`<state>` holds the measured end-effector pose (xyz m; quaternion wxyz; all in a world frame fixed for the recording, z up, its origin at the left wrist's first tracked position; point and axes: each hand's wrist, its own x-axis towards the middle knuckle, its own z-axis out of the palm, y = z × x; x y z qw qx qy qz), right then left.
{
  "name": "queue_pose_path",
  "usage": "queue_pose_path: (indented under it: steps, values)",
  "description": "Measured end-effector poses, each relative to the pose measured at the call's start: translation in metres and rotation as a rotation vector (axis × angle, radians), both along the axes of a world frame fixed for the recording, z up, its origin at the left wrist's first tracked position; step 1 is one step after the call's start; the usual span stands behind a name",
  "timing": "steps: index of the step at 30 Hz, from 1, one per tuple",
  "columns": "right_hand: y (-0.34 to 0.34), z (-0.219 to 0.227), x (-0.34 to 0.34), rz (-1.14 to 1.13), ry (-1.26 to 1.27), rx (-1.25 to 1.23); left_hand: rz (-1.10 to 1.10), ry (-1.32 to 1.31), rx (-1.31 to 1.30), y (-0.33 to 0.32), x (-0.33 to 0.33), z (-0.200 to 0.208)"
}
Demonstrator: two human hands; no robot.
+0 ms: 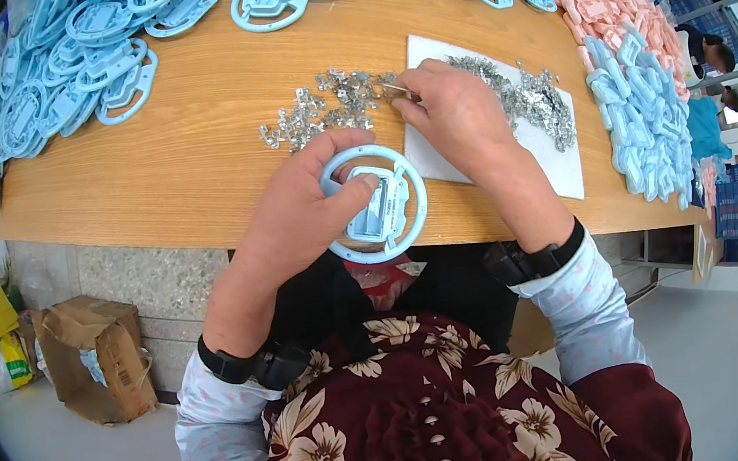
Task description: Assembling small metal clips or fasteners onto light blue plastic ring-shaped components at a production table.
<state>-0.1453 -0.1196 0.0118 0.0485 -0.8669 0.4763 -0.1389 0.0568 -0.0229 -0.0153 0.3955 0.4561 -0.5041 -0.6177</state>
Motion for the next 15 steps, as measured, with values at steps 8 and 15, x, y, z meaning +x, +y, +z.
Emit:
queue_pose_path:
  steps: [8, 15]
  values:
    - [0.003, 0.004, -0.011, -0.097, -0.242, 0.303, 0.089, 0.146, 0.028, 0.001, -0.001, -0.006]
    - [0.028, 0.023, -0.018, -0.125, -0.405, 0.516, 0.129, 0.064, -0.056, 0.0, -0.006, -0.012]
